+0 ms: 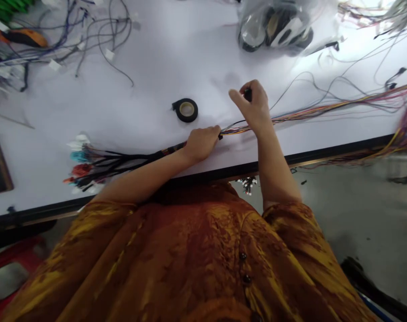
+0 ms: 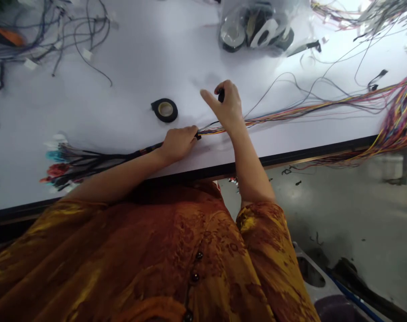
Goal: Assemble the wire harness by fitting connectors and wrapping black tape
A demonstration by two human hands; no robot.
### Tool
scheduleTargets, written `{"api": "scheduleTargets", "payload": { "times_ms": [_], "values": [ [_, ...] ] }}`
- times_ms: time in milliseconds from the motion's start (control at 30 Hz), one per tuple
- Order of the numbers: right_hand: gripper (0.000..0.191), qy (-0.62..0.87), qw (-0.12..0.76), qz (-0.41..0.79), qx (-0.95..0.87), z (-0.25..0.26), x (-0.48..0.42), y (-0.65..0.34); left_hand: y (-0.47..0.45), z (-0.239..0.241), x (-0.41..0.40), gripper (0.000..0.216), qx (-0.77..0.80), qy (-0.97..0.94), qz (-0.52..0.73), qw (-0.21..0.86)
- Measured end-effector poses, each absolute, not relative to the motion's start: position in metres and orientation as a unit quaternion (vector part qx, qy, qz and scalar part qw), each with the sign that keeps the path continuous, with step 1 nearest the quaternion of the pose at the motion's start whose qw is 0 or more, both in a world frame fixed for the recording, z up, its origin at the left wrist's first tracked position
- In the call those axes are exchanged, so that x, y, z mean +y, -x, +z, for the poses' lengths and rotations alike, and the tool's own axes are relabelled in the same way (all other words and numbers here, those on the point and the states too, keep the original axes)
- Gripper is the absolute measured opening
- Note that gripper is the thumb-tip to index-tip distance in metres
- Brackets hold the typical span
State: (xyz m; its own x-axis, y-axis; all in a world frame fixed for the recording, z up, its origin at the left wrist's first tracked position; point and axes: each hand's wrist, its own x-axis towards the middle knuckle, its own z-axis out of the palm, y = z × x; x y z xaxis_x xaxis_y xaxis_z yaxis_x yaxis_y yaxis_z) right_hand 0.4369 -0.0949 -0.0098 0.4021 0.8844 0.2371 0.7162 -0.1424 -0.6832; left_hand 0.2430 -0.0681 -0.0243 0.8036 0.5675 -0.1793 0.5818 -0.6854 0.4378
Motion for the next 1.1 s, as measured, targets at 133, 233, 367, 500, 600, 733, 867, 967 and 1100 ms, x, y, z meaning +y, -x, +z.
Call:
{"api": "scheduleTargets", "payload": {
  "times_ms": [133, 233, 367, 500, 600, 733, 867, 967, 1100],
  "values": [
    [0.036, 0.759, 0.307, 0.059, -0.571, -0.034, -0.075, -0.452, -0.247, -0.026, -0.069, 0.043, 0.342, -0.885, 0.046, 0.314],
    [0.030, 0.720, 0.297, 0.075, -0.622, -0.026, -0.101, -0.436, -0.241, -0.019, -0.050, 0.054, 0.351, -0.810, 0.019, 0.469],
    [0.027, 0.632, 0.184, 0.173, -0.732, -0.014, -0.138, -0.413, -0.200, -0.010, -0.025, 0.036, 0.286, -0.773, -0.066, 0.562],
    [0.034, 0.625, 0.038, 0.110, -0.772, -0.017, -0.143, -0.390, -0.145, -0.009, -0.026, 0.036, 0.262, -0.851, -0.102, 0.443],
    [0.024, 0.615, -0.047, 0.098, -0.781, -0.024, -0.135, -0.375, -0.122, -0.010, -0.043, 0.031, 0.353, -0.864, -0.085, 0.349],
    [0.022, 0.629, -0.121, 0.117, -0.759, -0.029, -0.133, -0.370, -0.117, -0.012, -0.062, 0.027, 0.381, -0.876, -0.026, 0.295],
    [0.025, 0.612, -0.085, 0.135, -0.774, -0.033, -0.140, -0.381, -0.104, -0.019, -0.059, 0.029, 0.363, -0.887, -0.044, 0.283],
    [0.028, 0.602, -0.055, 0.178, -0.776, -0.041, -0.143, -0.395, -0.083, -0.029, -0.057, 0.032, 0.345, -0.908, -0.042, 0.233],
    [0.031, 0.610, 0.010, 0.223, -0.760, -0.049, -0.141, -0.403, -0.072, -0.047, -0.062, 0.035, 0.321, -0.930, 0.014, 0.177]
  ]
}}
